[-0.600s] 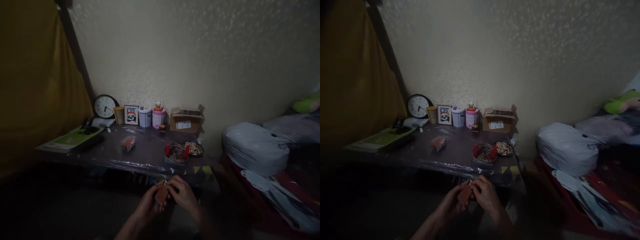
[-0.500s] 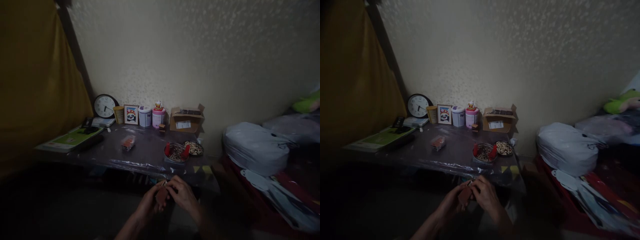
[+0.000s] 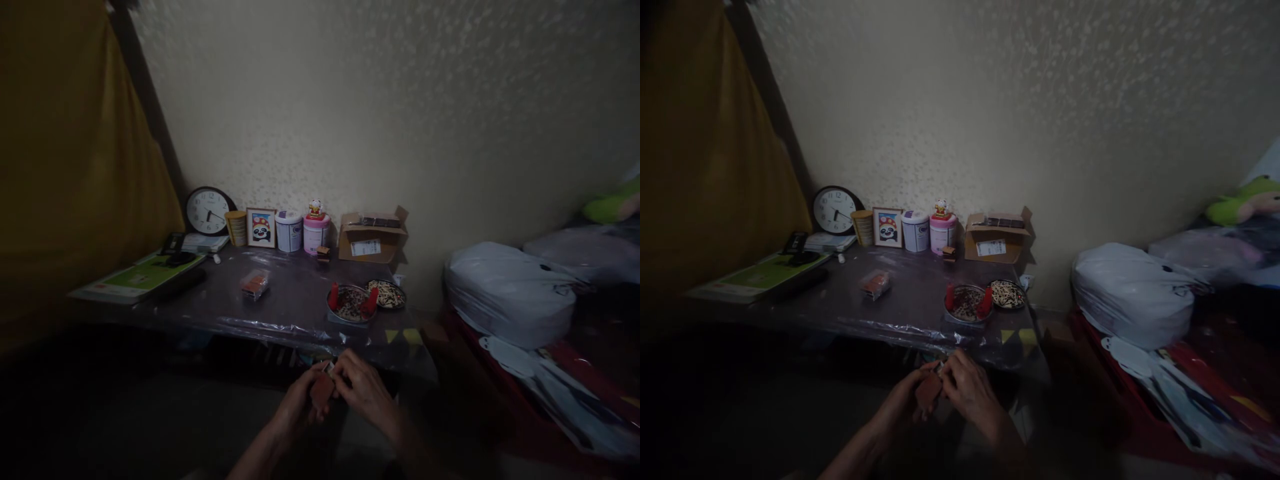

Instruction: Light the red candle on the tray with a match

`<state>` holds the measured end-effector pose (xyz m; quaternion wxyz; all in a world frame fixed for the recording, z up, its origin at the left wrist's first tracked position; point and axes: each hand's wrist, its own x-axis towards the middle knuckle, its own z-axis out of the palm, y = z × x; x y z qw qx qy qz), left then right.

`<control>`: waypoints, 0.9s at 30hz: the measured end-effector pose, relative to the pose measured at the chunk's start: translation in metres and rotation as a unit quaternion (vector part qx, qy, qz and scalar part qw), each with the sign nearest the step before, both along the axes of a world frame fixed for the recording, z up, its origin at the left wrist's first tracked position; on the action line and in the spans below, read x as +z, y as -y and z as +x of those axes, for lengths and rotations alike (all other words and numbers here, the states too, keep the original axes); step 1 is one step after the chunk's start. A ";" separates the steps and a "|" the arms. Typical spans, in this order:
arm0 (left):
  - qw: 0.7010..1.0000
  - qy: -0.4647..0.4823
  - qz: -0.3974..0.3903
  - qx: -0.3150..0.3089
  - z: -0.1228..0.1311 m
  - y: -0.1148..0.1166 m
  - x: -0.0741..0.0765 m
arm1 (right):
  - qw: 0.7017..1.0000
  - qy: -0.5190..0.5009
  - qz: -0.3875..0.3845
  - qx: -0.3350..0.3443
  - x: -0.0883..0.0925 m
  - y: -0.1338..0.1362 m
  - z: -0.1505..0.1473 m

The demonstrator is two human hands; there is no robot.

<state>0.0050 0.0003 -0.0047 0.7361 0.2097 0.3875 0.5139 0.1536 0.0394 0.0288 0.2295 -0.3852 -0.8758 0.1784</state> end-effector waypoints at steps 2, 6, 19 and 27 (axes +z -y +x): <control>1.000 -0.001 0.004 -0.001 0.000 0.001 0.001 | 1.000 -0.002 -0.002 0.004 0.003 0.001 0.000; 1.000 -0.009 0.008 0.004 -0.001 0.002 0.001 | 1.000 0.000 -0.007 0.021 0.004 0.001 0.002; 0.998 -0.036 0.037 -0.019 0.001 0.002 -0.005 | 0.999 0.000 -0.020 0.030 0.002 0.001 0.003; 0.995 -0.073 0.055 -0.037 0.003 -0.004 -0.013 | 0.999 -0.002 -0.031 0.037 -0.002 -0.002 0.006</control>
